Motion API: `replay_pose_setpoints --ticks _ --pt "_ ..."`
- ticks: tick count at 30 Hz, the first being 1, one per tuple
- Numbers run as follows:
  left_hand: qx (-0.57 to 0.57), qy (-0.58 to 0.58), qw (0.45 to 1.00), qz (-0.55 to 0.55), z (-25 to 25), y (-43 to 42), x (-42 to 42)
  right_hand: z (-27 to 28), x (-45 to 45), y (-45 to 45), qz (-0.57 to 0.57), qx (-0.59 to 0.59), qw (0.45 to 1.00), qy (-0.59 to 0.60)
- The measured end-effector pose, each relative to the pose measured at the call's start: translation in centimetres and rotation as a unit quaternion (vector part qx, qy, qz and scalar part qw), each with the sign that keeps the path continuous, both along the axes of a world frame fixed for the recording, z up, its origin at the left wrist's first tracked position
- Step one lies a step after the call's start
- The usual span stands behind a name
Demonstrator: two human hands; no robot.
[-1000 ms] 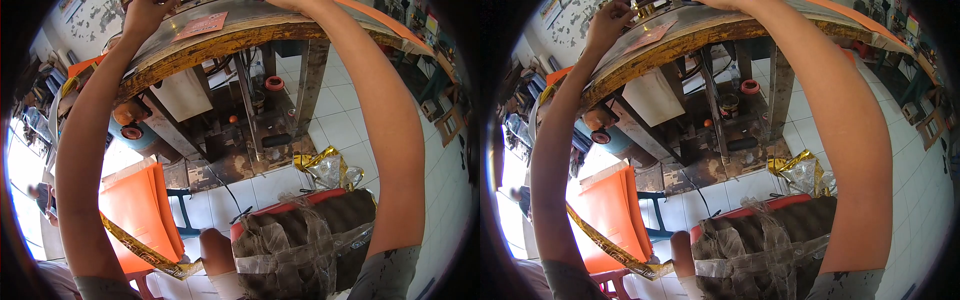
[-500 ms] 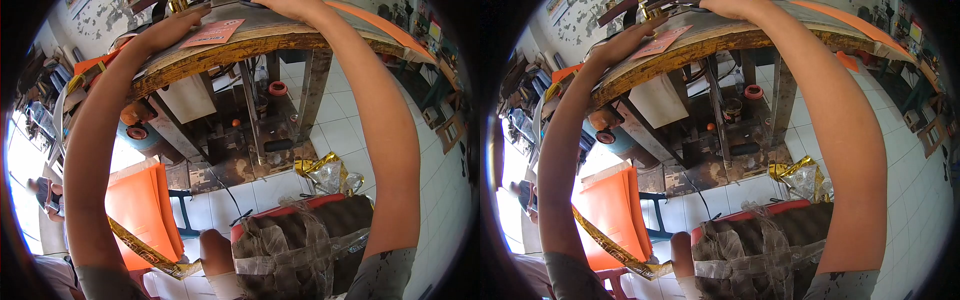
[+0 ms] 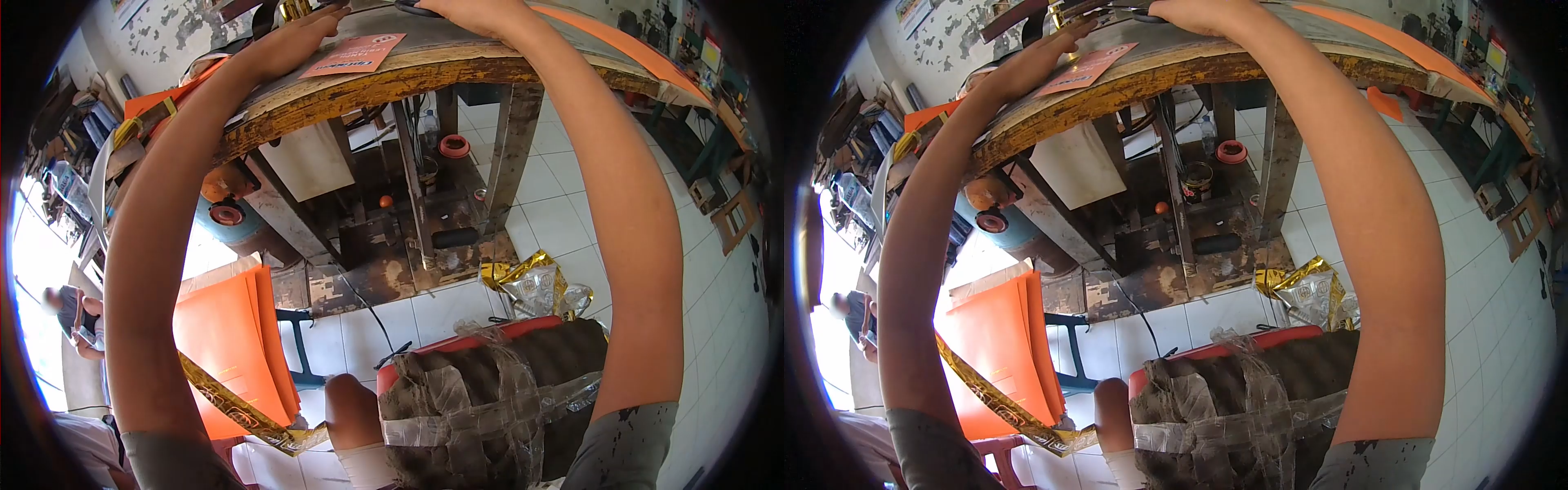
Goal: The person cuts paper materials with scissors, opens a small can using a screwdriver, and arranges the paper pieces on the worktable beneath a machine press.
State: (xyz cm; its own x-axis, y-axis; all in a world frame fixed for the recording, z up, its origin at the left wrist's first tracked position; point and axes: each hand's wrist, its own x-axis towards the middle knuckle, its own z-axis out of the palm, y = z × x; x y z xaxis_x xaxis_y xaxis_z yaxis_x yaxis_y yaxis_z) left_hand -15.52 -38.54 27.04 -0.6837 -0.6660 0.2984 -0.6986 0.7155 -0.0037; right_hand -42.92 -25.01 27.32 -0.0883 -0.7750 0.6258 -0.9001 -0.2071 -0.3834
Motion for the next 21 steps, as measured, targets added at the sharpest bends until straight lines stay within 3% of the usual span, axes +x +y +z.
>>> replay_pose_setpoints --ticks 9,21 --pt "0.019 0.006 0.999 0.044 0.1 -1.6 0.3 0.3 0.6 1.1 -0.013 0.030 0.999 0.004" --pt "-0.023 0.027 0.999 -0.032 0.3 -1.1 1.3 0.3 0.8 1.0 -0.027 0.037 0.999 0.026"
